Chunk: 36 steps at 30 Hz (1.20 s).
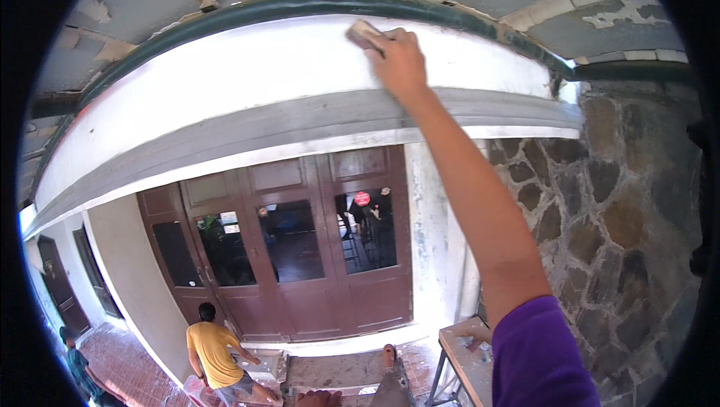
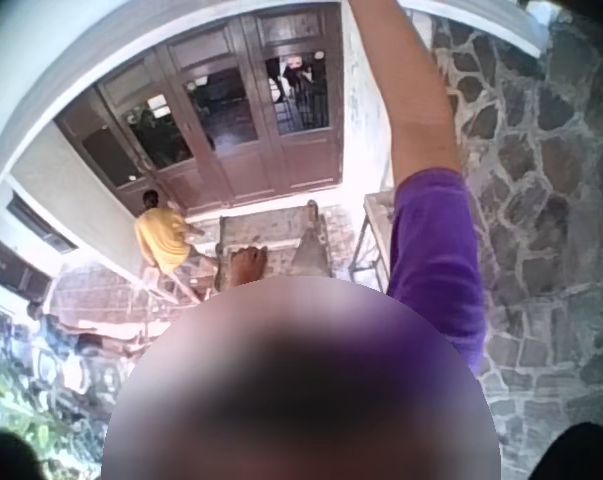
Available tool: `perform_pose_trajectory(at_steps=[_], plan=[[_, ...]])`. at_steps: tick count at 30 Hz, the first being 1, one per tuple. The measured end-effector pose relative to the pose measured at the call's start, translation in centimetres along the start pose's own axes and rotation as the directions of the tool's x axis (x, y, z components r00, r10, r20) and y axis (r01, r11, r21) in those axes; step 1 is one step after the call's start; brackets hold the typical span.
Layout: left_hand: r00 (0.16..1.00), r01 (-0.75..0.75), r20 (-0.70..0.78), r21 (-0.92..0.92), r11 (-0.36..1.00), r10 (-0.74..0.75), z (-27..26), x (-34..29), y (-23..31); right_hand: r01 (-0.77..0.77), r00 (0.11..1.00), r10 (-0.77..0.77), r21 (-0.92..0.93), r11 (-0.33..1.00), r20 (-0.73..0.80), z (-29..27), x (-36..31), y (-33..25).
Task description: The person smooths a freshly plastered curved arch above a doorway using a sanding block and a trowel. They repeatedly rub and scrape the surface to even it out while standing on a ladder.
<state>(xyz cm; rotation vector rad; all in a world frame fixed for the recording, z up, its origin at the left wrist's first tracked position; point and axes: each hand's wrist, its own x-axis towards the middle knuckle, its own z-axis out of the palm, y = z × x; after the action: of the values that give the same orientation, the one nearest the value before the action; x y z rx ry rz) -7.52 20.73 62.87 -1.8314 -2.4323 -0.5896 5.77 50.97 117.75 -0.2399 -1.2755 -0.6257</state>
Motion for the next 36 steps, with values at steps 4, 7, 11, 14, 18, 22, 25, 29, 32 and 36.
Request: perform_pose_trajectory(at_steps=[4, 7, 11, 14, 18, 22, 25, 29, 32, 36], plan=[[0.985, 0.158, 0.083, -0.083, 0.984, -0.151, -1.6, 0.0, 0.7, 0.383, 0.821, -0.411, 0.152, 0.911, 0.396, -0.7, 0.1, 0.2], [0.987, 0.153, 0.077, -0.126, 0.980, -0.144, -1.9, 0.1, 0.9, 0.071, 0.970, -0.062, -0.028, 0.997, 0.237, -1.1, 0.5, 0.5], [0.996, 0.085, 0.009, -0.114, 0.990, -0.084, -1.1, 0.1, 0.2, 0.348, 0.862, -0.360, 0.099, 0.932, 0.357, -1.2, 0.9, 1.0], [0.999, -0.009, 0.031, -0.066, 0.998, 0.011, -0.4, 0.1, -0.5, 0.191, 0.968, -0.169, -0.108, 0.976, 0.183, -1.2, 1.0, 1.4], [0.998, 0.052, 0.045, -0.134, 0.990, -0.046, -0.5, 0.1, -0.6, 0.315, 0.881, -0.311, 0.049, 0.948, 0.356, -1.1, 0.8, 1.7], [0.994, 0.109, 0.042, -0.191, 0.975, -0.103, -1.6, 0.0, 0.1, 0.102, 0.992, -0.100, -0.027, 0.994, 0.077, -0.7, 0.2, 2.2], [0.993, 0.116, 0.054, -0.186, 0.976, -0.108, -1.9, -0.1, 0.1, 0.220, 0.953, -0.228, 0.062, 0.974, 0.198, -0.5, 0.1, 2.8], [0.992, 0.122, 0.037, -0.144, 0.982, -0.118, -0.4, 0.1, -1.4, 0.097, 0.982, -0.100, 0.027, 0.995, 0.161, -0.4, 0.3, 2.3], [0.997, -0.039, -0.072, 0.012, 0.999, 0.040, 1.5, 0.6, -2.8, -0.055, 0.980, 0.023, 0.160, 0.986, 0.198, -0.1, -0.1, 0.2], [0.992, 0.128, -0.006, -0.115, 0.985, -0.129, 2.9, 1.0, -3.4, -0.063, 0.927, -0.031, 0.235, 0.970, 0.375, -0.4, -2.0, -4.9]])
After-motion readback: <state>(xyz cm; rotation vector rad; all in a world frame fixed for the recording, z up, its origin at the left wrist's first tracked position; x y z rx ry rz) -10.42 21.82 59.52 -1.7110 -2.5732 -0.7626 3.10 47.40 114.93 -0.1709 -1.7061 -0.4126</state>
